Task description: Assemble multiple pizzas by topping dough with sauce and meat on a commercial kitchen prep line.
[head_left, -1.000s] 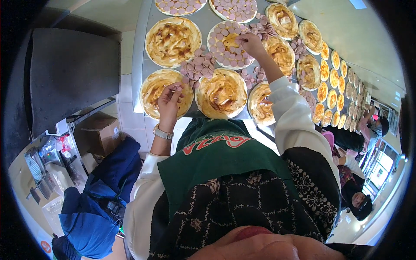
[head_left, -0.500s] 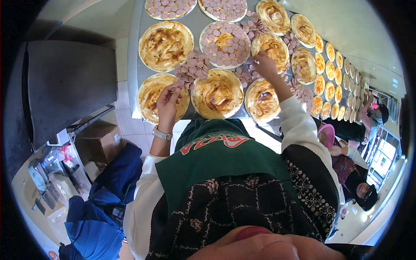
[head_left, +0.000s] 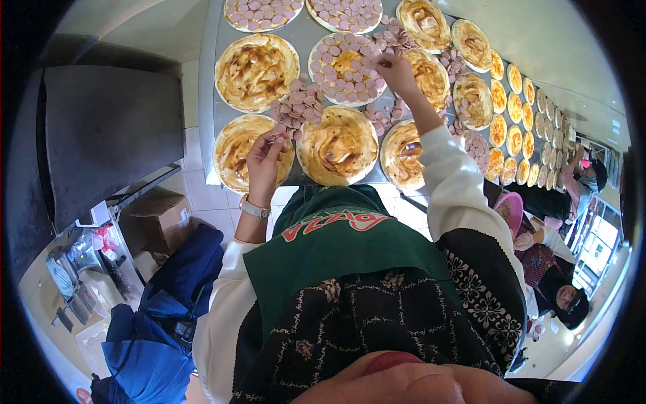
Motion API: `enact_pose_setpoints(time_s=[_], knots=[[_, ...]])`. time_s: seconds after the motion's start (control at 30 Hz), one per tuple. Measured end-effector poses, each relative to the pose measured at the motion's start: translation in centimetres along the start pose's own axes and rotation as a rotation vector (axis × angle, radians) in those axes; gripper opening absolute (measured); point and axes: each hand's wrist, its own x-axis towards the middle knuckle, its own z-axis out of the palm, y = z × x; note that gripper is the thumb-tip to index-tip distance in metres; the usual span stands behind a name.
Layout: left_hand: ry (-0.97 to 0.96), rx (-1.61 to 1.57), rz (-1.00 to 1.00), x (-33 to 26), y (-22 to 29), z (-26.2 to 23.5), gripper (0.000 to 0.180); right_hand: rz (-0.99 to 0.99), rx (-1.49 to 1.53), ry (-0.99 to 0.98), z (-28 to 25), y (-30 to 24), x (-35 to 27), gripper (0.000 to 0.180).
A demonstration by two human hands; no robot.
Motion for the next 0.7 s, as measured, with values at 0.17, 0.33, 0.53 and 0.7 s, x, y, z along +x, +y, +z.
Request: enact_pose_setpoints(time_s=[0.17, 0.33, 0.53, 0.7], knots=[[0.009, -0.024, -0.003, -0.4, -0.3, -0.1, 0.023, -0.104, -0.016, 0.043, 3.1, 0.5, 4.7, 0.022], [0.042, -0.023, -0.002, -0.8, -0.3, -0.8, 0.023, -0.069, -0.231, 0.018, 1.3, -0.4, 3.8, 0.016], [0.08, -0.064, 0.002, -0.6, -0.3, -1.1, 0.02, -0.357, -0.575, -0.246, -4.4, 2.8, -3.8, 0.015], [0.024, -0.045, 0.003, 0.3, -0.1, -0.4, 0.021, -0.541, -0.801, -0.311, -5.3, 5.0, -7.7, 0.022]])
